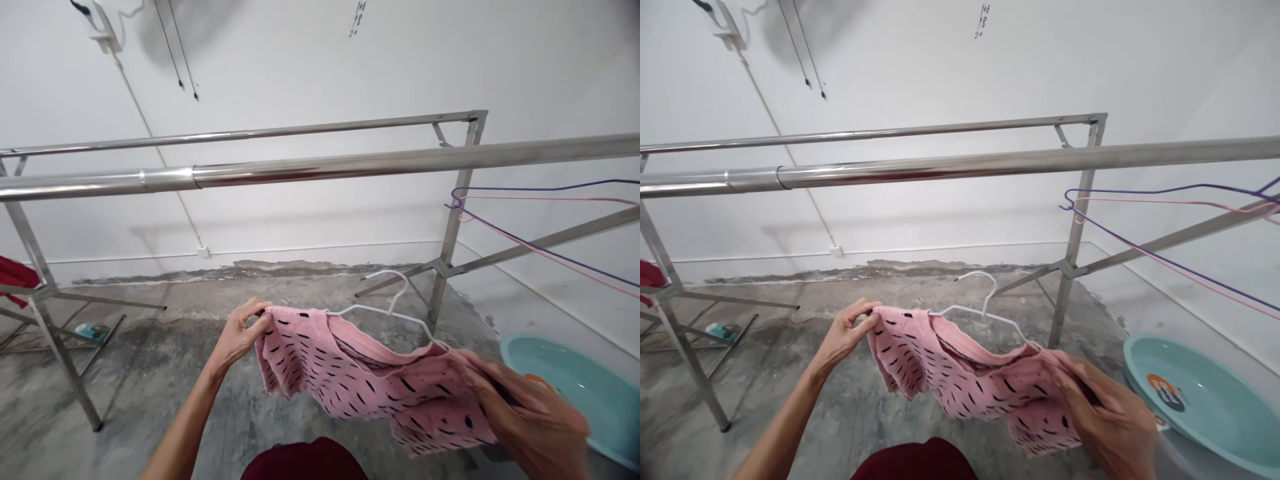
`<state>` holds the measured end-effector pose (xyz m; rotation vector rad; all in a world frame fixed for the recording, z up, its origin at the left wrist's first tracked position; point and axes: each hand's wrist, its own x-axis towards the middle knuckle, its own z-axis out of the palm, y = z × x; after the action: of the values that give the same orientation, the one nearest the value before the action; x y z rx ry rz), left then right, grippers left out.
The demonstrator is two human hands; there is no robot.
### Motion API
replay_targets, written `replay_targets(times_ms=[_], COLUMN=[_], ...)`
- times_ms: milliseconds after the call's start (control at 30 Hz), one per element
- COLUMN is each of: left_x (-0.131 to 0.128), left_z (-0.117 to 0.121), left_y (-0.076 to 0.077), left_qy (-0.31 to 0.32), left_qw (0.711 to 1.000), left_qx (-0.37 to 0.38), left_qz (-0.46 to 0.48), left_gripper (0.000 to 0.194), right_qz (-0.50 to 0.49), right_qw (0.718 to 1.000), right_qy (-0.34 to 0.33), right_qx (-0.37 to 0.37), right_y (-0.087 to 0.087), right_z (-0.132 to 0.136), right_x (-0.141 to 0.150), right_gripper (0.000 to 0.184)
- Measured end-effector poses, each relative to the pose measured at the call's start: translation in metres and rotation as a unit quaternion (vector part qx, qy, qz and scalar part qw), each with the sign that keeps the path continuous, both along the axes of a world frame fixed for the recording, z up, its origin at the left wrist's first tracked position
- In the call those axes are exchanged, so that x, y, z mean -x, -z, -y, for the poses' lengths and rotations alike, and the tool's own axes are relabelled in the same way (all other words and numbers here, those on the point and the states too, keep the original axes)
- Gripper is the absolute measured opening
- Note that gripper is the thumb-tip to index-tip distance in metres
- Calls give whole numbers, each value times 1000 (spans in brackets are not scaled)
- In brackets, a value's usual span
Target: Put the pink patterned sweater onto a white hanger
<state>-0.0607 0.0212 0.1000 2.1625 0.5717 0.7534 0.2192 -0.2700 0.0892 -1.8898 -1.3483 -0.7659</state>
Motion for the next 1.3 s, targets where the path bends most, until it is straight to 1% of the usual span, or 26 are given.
replay_targets(times_ms=[33, 100, 167, 200, 233, 300, 367, 467, 600, 700, 767, 833, 900, 967, 1033, 1100, 1200, 1300], left_x=[-1, -6, -14, -20, -26, -37, -46, -54, -56, -56, -55, -53, -49, -45, -42, -41, -44, -47], left_z=[2, 8, 16, 20, 23, 29, 31, 30, 29, 29, 28, 25, 21, 17, 13, 11, 7, 7], left_y=[-2, -8, -14, -16, -17, -16, -12, -5, -2, -3, -6, -10, -17, -24, -31, -35, -39, -39], left_qy=[-4, -14, -10, -1, 8, 17, 17, 27, 46, 56, 54, 40, 18, 3, -2, -6, -10, -4], left_qw=[999, 987, 959, 945, 933, 920, 929, 958, 968, 978, 984, 986, 986, 986, 985, 984, 983, 984], left_qx=[-42, -156, -275, -321, -353, -385, -365, -286, -245, -200, -172, -159, -158, -162, -168, -172, -177, -171], left_qz=[-15, -42, -62, -69, -72, -70, -53, -19, -4, -2, 11, 31, 46, 49, 49, 48, 44, 45], left_gripper=[24, 27, 31, 33, 33, 27, 20, 20, 18, 20, 21, 22, 22, 23, 23, 23, 22, 21], right_qz=[-10, -46, -76, -89, -100, -111, -109, -112, -134, -131, -133, -151, -179, -210, -242, -280, -322, -323], right_qw=[1000, 998, 996, 994, 993, 990, 989, 988, 984, 983, 983, 981, 978, 972, 963, 951, 939, 942], right_qy=[-14, -36, -50, -55, -61, -75, -88, -99, -116, -122, -124, -117, -98, -77, -72, -83, -97, -86], right_qx=[-7, -13, -14, -17, -21, -35, -42, -40, -35, -30, -6, 28, 53, 67, 89, 102, 70, 30], right_y=[0, 0, 1, 2, 2, -1, -6, -16, -20, -21, -23, -27, -29, -27, -22, -15, -4, 2], right_z=[-1, -5, -8, -10, -12, -16, -19, -21, -21, -22, -22, -18, -12, -4, 1, 2, -2, -5], right_x=[1, 2, 3, 3, 3, 4, 6, 8, 9, 7, 3, -4, -13, -21, -26, -26, -21, -19], right_gripper=[16, 13, 13, 14, 15, 16, 13, 10, 13, 15, 14, 17, 24, 31, 28, 25, 29, 28])
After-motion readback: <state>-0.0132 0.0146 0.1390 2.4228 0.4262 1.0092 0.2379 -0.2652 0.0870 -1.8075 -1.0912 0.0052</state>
